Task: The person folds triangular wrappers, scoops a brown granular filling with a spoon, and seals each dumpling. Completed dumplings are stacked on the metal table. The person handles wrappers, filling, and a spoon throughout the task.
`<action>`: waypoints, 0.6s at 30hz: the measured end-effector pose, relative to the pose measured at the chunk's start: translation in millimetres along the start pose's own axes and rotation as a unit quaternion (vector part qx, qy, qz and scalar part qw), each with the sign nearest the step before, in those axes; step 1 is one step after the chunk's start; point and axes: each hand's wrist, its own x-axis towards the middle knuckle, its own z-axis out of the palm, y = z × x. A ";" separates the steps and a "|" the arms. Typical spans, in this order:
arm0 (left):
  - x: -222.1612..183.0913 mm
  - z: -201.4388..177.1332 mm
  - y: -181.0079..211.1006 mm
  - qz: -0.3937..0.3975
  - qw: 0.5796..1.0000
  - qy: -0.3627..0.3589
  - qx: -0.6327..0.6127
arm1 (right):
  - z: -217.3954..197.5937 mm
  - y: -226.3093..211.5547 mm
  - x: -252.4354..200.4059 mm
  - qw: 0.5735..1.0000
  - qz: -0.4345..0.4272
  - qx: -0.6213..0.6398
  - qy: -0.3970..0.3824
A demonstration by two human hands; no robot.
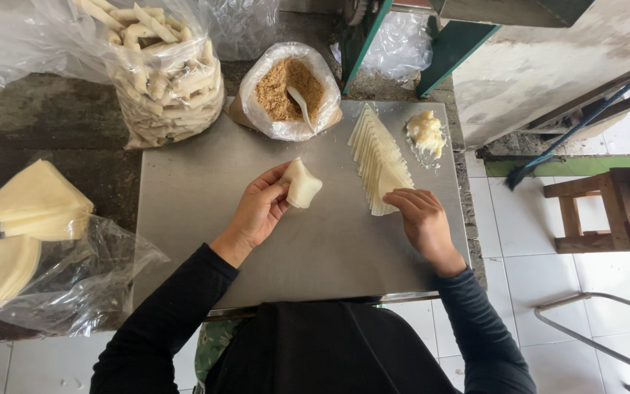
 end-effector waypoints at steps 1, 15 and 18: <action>-0.5 0.8 0.5 0.002 1.000 -0.002 0.001 | 1.2 0.1 -1.1 1.000 0.000 -0.001 -0.001; -3.5 1.8 -1.6 0.014 0.999 -0.036 0.011 | -7.0 -12.0 3.3 0.998 -0.004 0.021 -0.065; -4.6 3.1 -4.3 0.020 0.998 -0.054 0.030 | -4.7 -22.8 6.6 0.993 0.031 0.082 -0.073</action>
